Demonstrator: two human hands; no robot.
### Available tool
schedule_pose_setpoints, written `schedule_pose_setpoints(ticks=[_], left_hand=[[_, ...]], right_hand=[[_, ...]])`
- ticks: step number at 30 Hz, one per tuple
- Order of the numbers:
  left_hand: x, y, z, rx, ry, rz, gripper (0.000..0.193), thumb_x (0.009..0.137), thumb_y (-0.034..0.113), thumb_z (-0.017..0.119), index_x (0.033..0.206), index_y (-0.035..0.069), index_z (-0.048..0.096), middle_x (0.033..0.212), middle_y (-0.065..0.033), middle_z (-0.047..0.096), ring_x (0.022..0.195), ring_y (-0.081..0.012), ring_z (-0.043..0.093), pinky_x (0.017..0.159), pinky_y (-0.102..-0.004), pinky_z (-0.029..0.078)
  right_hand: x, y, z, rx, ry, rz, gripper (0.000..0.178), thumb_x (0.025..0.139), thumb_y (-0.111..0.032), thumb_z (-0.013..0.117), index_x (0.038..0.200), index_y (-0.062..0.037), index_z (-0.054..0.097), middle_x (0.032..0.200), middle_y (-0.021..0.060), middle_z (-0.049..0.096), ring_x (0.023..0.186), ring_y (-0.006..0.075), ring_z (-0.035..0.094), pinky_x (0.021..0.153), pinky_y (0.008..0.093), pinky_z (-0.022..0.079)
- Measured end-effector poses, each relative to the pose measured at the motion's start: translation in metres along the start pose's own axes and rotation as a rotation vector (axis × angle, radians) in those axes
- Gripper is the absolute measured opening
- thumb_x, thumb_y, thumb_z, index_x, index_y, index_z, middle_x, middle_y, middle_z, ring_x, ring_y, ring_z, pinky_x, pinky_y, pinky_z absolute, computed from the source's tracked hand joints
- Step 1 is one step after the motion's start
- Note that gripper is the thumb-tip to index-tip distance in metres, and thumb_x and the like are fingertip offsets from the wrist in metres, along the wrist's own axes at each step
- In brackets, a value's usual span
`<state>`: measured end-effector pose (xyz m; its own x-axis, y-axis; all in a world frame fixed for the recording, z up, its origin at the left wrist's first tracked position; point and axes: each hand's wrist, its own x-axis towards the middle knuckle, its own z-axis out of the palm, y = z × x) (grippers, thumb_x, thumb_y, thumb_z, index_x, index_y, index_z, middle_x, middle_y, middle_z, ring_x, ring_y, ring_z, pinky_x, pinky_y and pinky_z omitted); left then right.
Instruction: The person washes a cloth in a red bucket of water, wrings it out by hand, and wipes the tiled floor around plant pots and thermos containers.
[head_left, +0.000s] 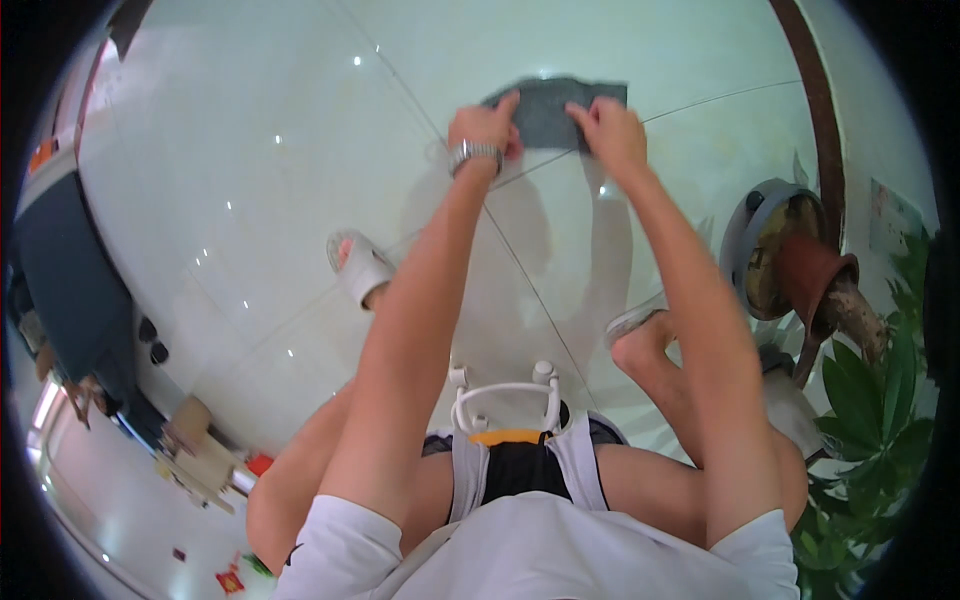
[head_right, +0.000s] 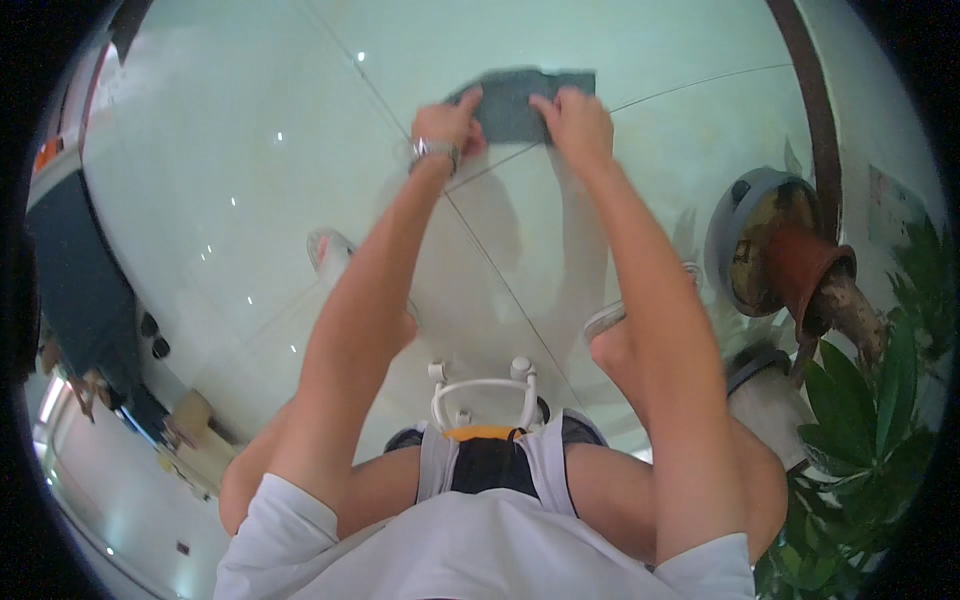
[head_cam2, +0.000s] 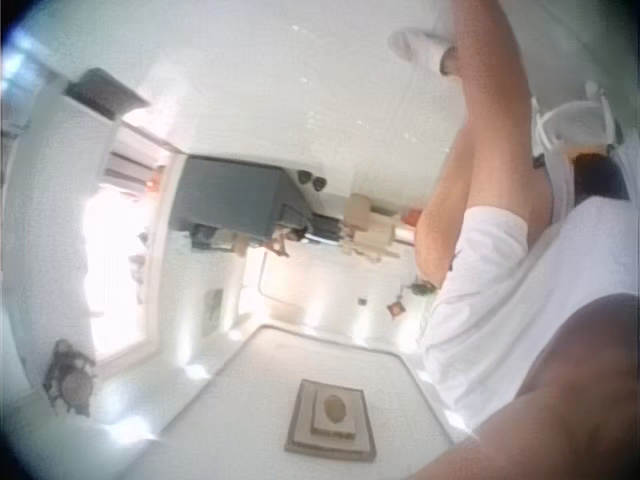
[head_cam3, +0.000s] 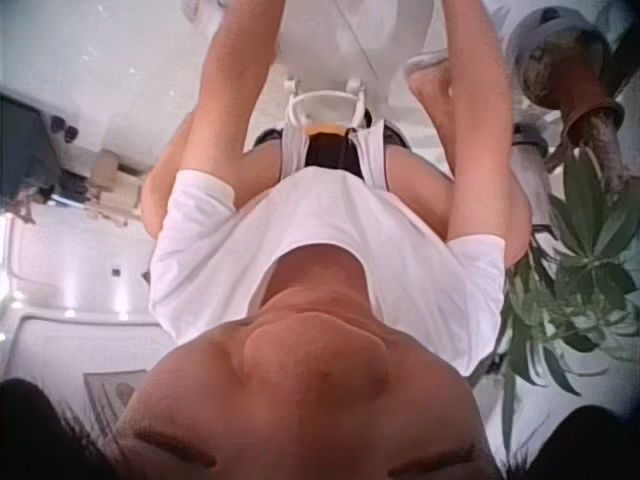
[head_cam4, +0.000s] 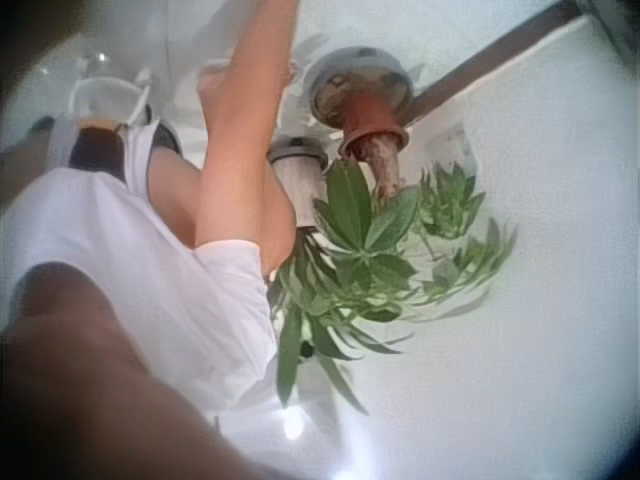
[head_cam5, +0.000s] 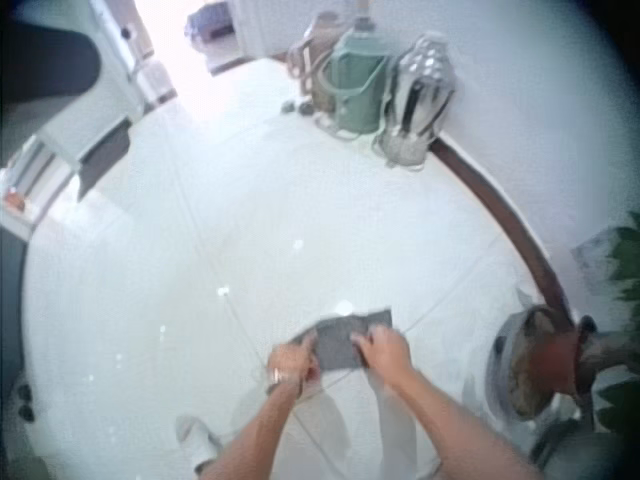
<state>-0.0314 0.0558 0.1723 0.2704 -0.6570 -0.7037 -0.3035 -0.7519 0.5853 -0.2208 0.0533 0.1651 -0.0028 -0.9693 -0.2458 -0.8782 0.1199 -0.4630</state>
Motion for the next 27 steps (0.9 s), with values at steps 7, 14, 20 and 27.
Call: schedule_pose_setpoints(ticks=[7, 14, 20, 27], left_hand=[[0.02, -0.016, -0.051, -0.225, -0.043, -0.067, 0.054, 0.084, 0.051, 0.064, 0.067, 0.0, 0.063, 0.06, -0.0121, 0.066, 0.045, -0.0183, 0.061, 0.043, -0.0278, 0.048], [-0.068, -0.103, -0.011, -0.194, -0.178, -0.239, 0.068, 0.087, 0.058, 0.058, 0.053, -0.001, 0.061, 0.051, -0.0125, 0.061, 0.041, -0.021, 0.061, 0.041, -0.0315, 0.051], [-0.058, -0.106, -0.012, -0.109, -0.257, -0.284, 0.069, 0.086, 0.061, 0.057, 0.058, -0.002, 0.062, 0.054, -0.0129, 0.062, 0.041, -0.0212, 0.061, 0.04, -0.0315, 0.051], [-0.022, -0.03, 0.022, -0.074, -0.214, -0.191, 0.068, 0.089, 0.057, 0.053, 0.057, -0.003, 0.063, 0.054, -0.0141, 0.063, 0.041, -0.0208, 0.061, 0.04, -0.03, 0.049]], right_hand=[[0.058, -0.058, 0.03, -0.2, 0.043, -0.379, 0.048, 0.091, -0.05, 0.054, 0.071, -0.0065, 0.059, 0.067, 0.015, 0.063, 0.065, 0.0381, 0.061, 0.058, 0.046, 0.048], [-0.066, 0.006, 0.049, -0.23, 0.037, -0.633, 0.03, 0.089, -0.034, 0.06, 0.068, -0.0121, 0.057, 0.065, 0.0065, 0.06, 0.06, 0.0263, 0.061, 0.051, 0.0404, 0.048], [-0.054, -0.013, 0.047, -0.241, -0.011, -0.651, 0.028, 0.087, -0.036, 0.061, 0.071, -0.0131, 0.06, 0.068, 0.0054, 0.062, 0.065, 0.0244, 0.064, 0.055, 0.0376, 0.051], [0.003, -0.021, 0.022, -0.188, 0.093, -0.257, 0.036, 0.093, -0.039, 0.053, 0.074, -0.0085, 0.061, 0.074, 0.0103, 0.065, 0.068, 0.0305, 0.065, 0.058, 0.0425, 0.051]])
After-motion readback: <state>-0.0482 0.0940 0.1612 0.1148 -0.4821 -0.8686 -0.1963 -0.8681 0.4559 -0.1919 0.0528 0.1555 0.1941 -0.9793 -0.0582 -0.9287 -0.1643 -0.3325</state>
